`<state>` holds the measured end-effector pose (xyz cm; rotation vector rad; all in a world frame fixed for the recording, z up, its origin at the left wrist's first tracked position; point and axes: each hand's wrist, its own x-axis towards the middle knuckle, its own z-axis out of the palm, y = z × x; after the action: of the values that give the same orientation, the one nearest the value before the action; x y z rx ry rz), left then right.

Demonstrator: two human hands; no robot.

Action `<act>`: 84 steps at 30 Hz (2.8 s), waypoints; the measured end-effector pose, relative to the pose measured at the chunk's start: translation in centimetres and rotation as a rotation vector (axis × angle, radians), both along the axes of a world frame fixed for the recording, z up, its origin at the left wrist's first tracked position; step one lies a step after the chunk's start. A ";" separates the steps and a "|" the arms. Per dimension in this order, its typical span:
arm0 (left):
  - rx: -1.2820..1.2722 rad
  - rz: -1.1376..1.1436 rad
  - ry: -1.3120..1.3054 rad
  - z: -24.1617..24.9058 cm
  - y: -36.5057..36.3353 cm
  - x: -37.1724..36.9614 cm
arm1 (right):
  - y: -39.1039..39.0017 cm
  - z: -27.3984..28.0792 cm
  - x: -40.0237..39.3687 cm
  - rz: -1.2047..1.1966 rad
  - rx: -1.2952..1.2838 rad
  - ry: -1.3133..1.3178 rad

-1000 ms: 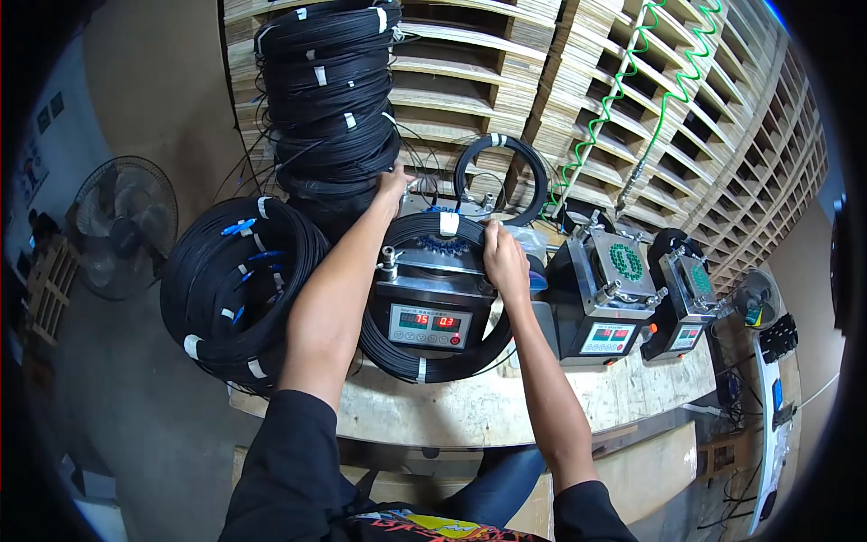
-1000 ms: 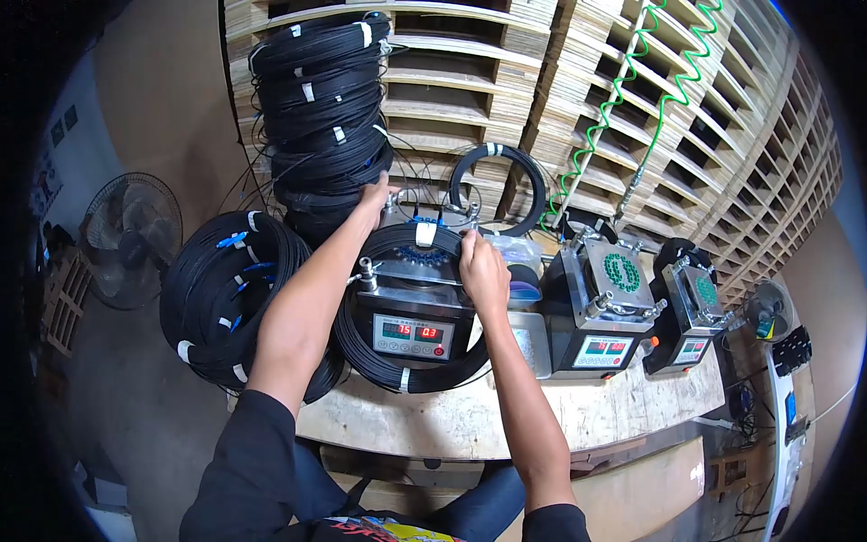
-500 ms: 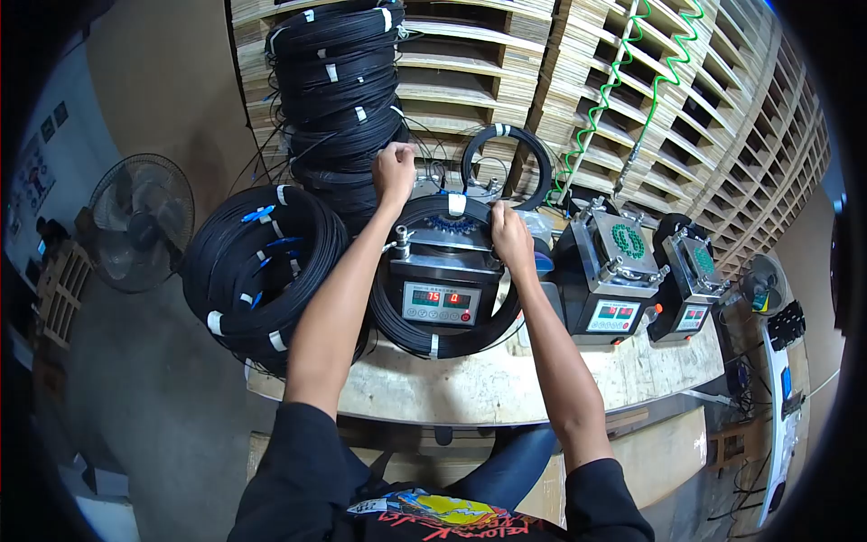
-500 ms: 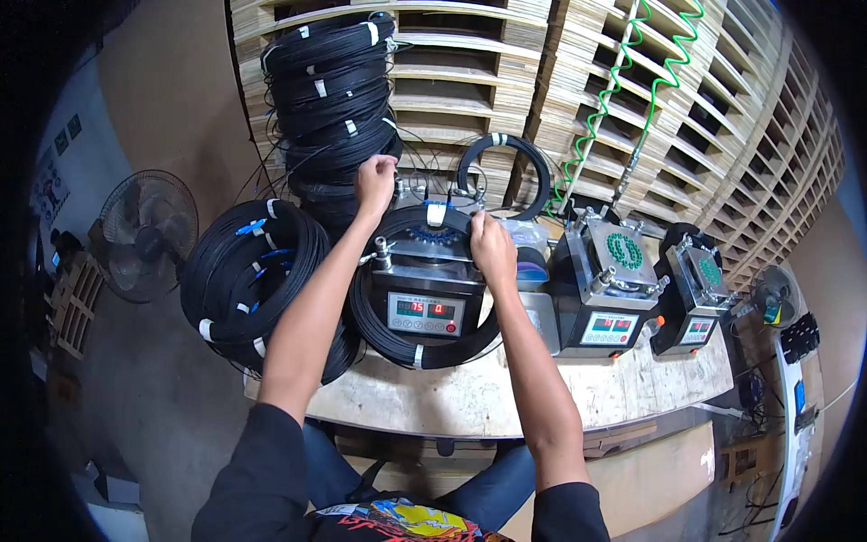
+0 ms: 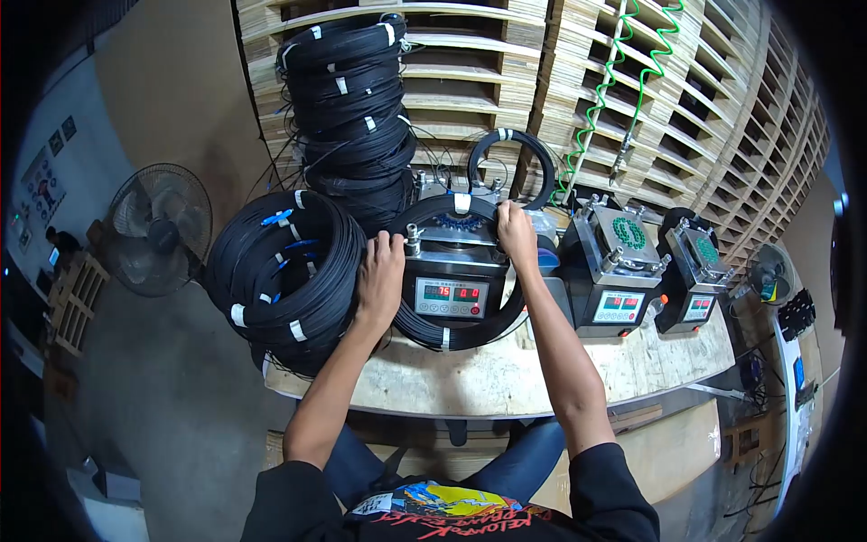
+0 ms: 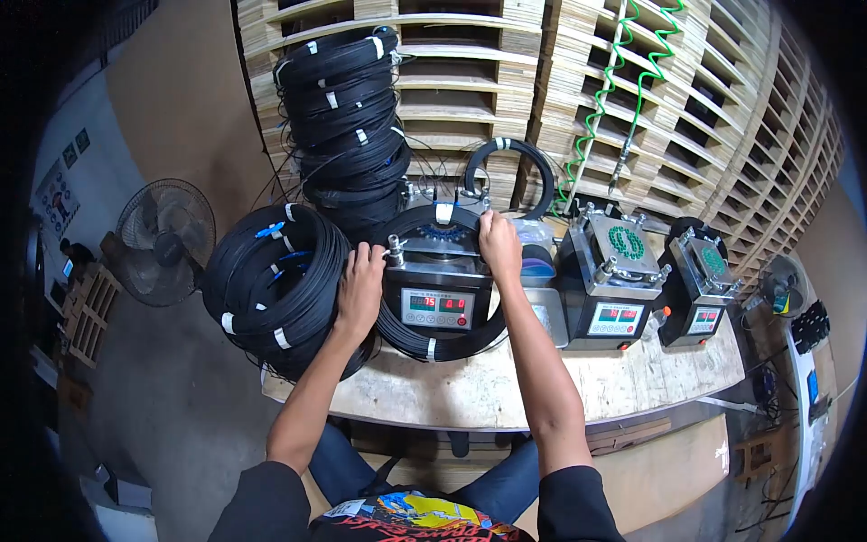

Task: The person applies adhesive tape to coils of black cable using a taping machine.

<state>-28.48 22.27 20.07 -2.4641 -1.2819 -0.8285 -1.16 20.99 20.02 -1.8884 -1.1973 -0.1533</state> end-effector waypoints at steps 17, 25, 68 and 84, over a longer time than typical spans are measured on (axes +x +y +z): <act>-0.198 -0.116 -0.180 0.5 -0.4 1.2 | 0.2 0.2 0.2 -0.009 -0.026 0.027; -0.601 -0.462 -0.518 -0.8 1.4 1.5 | 0.2 -0.2 0.3 0.035 0.063 0.019; -0.212 -0.216 -0.700 -1.7 6.3 4.6 | -9.6 -2.6 -3.2 0.049 0.240 0.184; -0.121 -0.295 -0.755 -2.5 7.1 4.9 | -8.2 -3.4 -5.6 -0.121 0.131 -0.104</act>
<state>-23.62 29.38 17.60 -2.5579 -1.1851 -1.9416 -6.76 12.75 16.64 -1.8559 -1.1141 -0.3906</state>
